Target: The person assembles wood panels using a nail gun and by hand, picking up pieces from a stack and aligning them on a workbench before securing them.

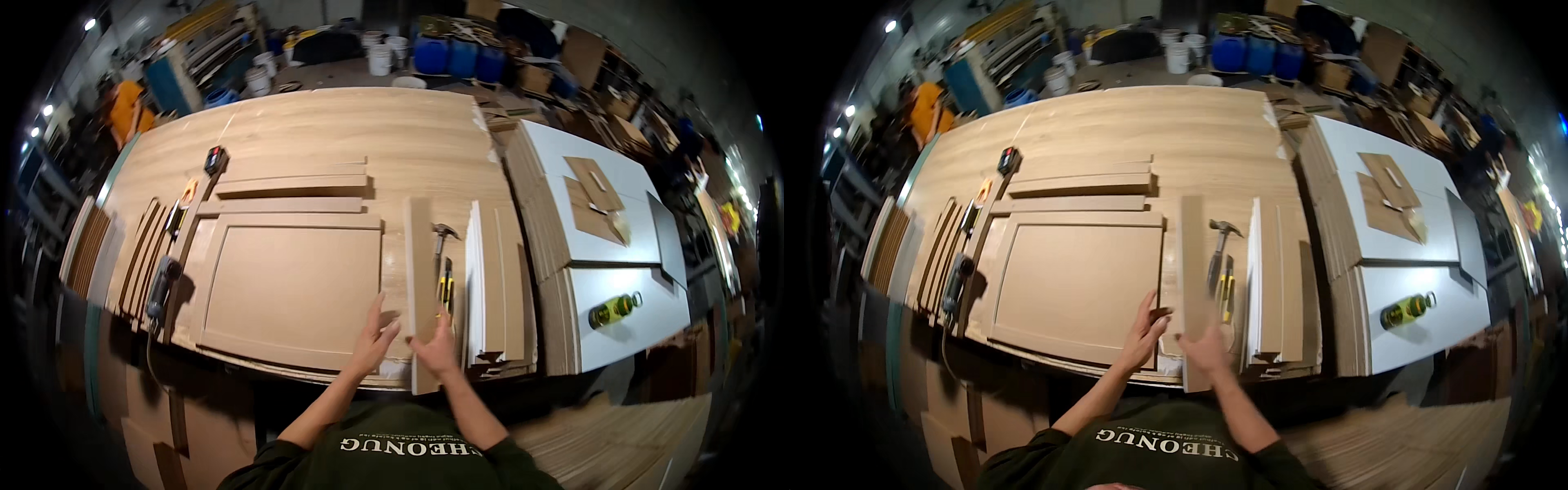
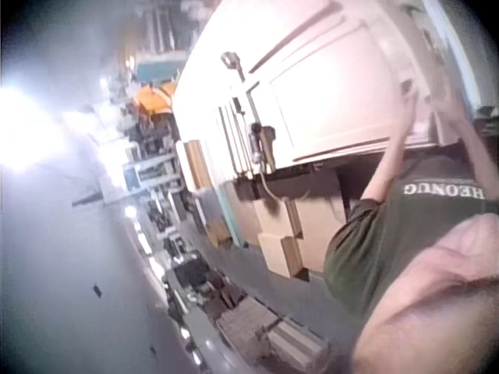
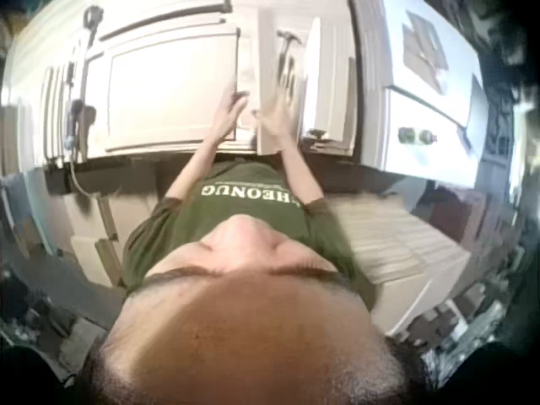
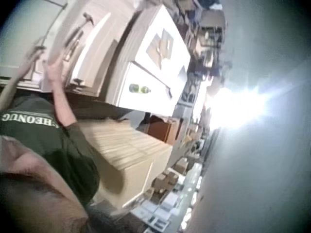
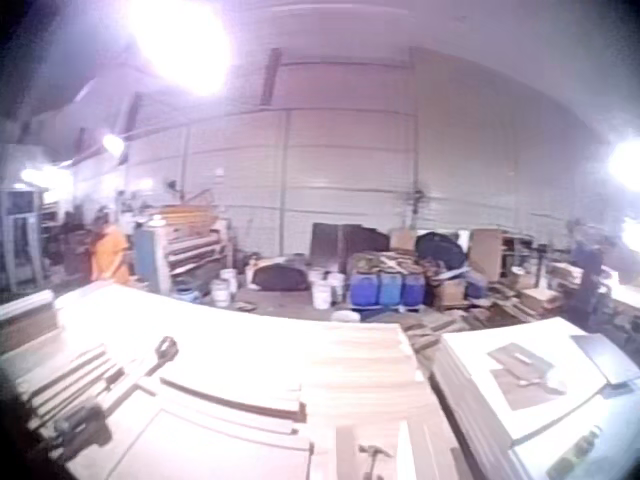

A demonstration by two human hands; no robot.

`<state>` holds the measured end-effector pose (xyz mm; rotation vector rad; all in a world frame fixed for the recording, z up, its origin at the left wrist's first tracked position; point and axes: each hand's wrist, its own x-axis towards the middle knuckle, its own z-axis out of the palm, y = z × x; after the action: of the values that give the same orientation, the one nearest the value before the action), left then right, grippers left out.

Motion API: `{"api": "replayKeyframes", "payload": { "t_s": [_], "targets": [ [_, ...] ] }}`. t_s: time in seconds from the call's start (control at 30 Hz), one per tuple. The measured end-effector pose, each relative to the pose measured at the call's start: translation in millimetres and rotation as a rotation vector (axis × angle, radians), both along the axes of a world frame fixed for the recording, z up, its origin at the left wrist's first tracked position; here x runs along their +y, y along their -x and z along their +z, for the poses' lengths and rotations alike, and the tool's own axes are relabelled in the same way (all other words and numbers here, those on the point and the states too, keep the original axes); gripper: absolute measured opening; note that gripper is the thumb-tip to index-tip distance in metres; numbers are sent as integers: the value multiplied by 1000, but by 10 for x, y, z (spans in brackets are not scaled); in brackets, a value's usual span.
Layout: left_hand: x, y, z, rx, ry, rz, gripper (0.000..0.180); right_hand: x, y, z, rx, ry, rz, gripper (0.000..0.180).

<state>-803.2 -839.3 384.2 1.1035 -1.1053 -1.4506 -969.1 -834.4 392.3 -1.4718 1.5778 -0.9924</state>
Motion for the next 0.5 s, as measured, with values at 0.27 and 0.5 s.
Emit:
{"api": "replayKeyframes", "payload": {
  "t_s": [0.27, 0.5],
  "targets": [
    [-622, -345, -992, -528, -160, 310, 43, -101, -455, -767, -217, -6, 373, 66],
    [-787, -68, -917, -1288, 247, 409, 69, -498, -405, -1018, 591, 238, 219, 55]
  ]
}}
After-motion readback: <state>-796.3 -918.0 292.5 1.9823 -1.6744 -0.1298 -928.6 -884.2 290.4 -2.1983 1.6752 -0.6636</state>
